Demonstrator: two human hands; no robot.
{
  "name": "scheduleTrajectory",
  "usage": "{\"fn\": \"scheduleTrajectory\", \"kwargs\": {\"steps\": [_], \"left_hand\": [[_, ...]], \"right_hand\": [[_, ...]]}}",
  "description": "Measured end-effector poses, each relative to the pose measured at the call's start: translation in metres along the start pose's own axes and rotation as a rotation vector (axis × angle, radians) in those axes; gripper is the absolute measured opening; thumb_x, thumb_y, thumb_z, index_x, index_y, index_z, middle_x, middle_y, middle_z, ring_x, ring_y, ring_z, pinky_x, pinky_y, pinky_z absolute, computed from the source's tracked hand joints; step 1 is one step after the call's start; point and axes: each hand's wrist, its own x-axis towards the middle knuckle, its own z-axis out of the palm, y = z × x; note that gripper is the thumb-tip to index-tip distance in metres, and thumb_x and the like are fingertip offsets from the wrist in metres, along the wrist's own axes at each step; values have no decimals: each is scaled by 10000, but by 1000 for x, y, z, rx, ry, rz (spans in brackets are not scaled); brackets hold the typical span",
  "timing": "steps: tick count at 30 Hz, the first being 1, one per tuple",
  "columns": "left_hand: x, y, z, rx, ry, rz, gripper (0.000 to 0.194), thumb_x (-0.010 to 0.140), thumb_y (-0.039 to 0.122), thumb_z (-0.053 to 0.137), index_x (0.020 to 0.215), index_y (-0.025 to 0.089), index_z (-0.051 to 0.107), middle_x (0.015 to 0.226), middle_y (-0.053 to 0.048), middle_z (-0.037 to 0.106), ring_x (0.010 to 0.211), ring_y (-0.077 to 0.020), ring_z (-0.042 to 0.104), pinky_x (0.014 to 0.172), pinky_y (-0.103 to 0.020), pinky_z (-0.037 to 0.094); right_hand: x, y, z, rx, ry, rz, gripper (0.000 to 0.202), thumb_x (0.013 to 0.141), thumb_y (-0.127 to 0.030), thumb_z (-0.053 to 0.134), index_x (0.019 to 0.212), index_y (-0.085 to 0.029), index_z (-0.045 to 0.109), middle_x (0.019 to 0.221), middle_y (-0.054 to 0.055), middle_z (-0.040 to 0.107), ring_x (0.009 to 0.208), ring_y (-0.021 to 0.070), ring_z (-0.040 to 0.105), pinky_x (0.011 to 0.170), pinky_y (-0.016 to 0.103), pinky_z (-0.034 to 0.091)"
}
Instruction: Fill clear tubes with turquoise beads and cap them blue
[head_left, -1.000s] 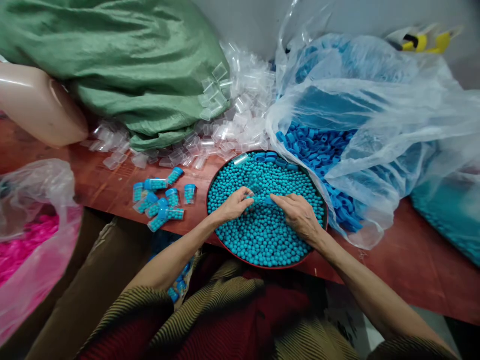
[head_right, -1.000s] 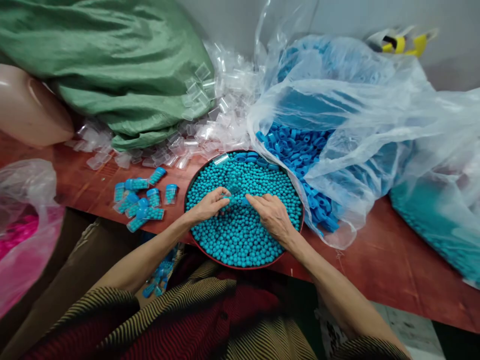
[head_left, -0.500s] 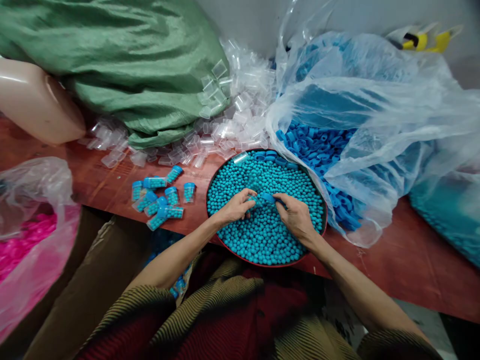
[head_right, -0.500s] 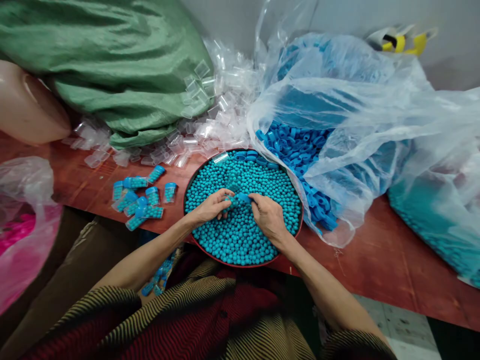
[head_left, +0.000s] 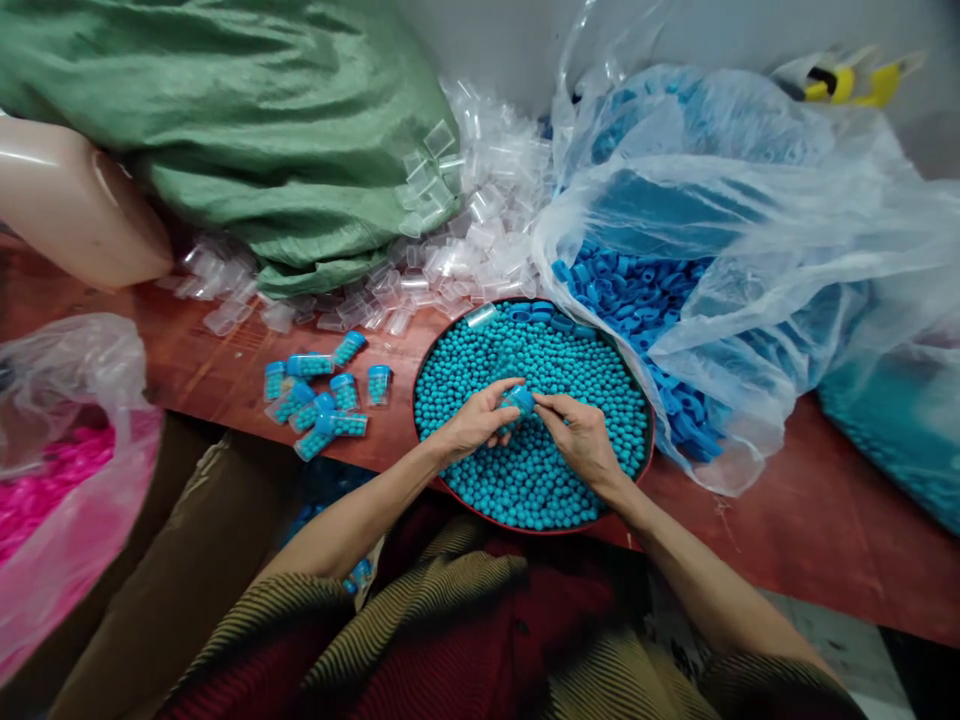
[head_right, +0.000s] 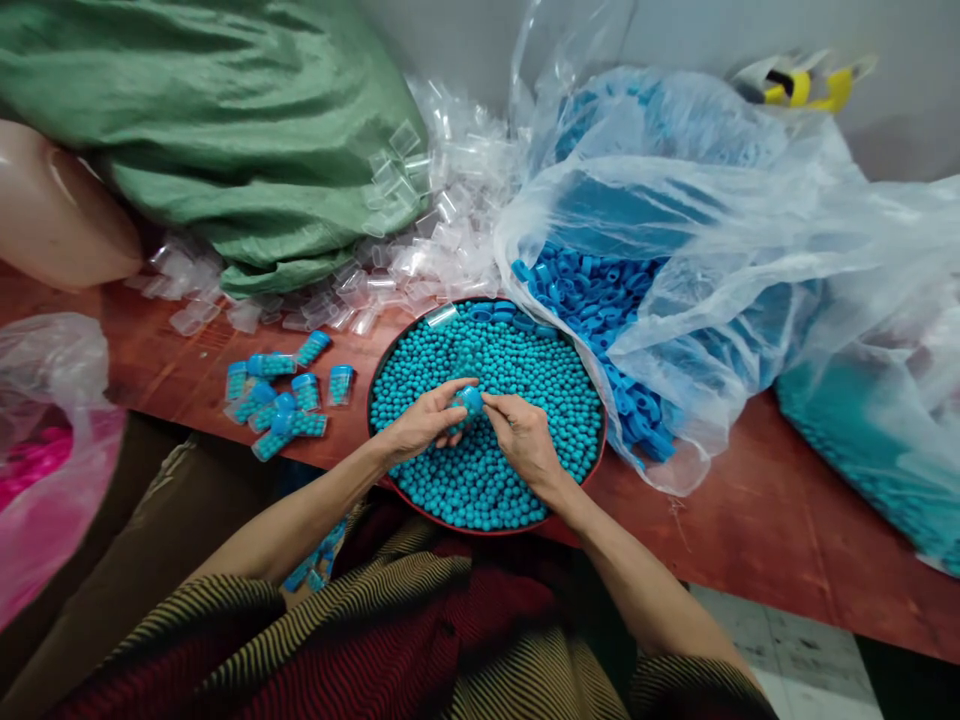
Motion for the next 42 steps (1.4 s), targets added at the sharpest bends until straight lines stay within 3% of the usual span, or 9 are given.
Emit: {"fn": "scheduleTrajectory", "kwargs": {"steps": [12,17,21,25,28,31,35,40,42], "left_hand": [[-5,-2,16,-94,123,27,423,743,288,587,1140,181,490,579,93,433,384,-23,397,358,-139,298],[-2,-3,11,-68,166,92,415,757,325,582,1137,196,477,671,70,496,387,-14,431,344,-136,291],[-3,-5,2,23,48,72,433,792,365,551,1168,196,416,666,67,513,384,-40,487,344,-145,324],[-7,-7,-1,111,-27,71,394,815,352,537,1155,210,399,663,83,481,401,-37,493,356,-138,342],[-9,-7,-2,57,-43,64,405,809,379,553,1147,216,401,666,80,490,399,-34,491,349,-131,327],[-11,-7,-6,-87,-30,36,460,790,429,567,1150,209,384,642,68,514,392,-49,496,333,-129,286],[-13,-7,-10,-126,-60,20,497,781,443,582,1167,207,376,670,45,551,409,-59,510,341,-134,277],[-14,-4,-4,56,-61,79,501,798,377,578,1232,218,384,742,47,509,433,-31,477,383,-147,333],[-13,-3,0,101,-6,99,554,807,335,562,1306,236,345,759,45,492,437,-29,458,397,-160,349]], "right_hand": [[5,8,-7,163,-170,-32,196,829,-271,551,916,-229,721,831,37,724,741,175,660,712,315,532],[8,8,-8,400,-212,180,242,781,-291,602,1007,-244,675,919,19,701,773,170,646,699,327,550],[16,7,-17,631,-327,345,337,722,-338,657,1033,-215,620,982,37,630,702,144,626,589,318,576],[22,4,-17,690,-235,472,460,638,-350,733,1035,-200,557,972,37,581,739,154,628,526,297,579],[23,3,-19,753,-207,516,489,624,-353,752,1035,-201,536,1017,48,593,777,160,646,570,307,583],[23,4,-26,855,-337,533,500,588,-293,787,1024,-197,561,1024,59,639,893,194,658,686,339,581],[21,3,-31,816,-477,529,343,684,-323,722,967,-162,614,746,22,676,691,161,669,595,302,570],[24,-2,-23,674,-332,441,502,733,-367,660,1183,-178,542,656,-30,627,573,156,651,518,290,545],[23,-6,-20,483,-298,317,395,789,-364,593,1143,-189,573,723,2,647,647,171,661,563,307,550]]}}
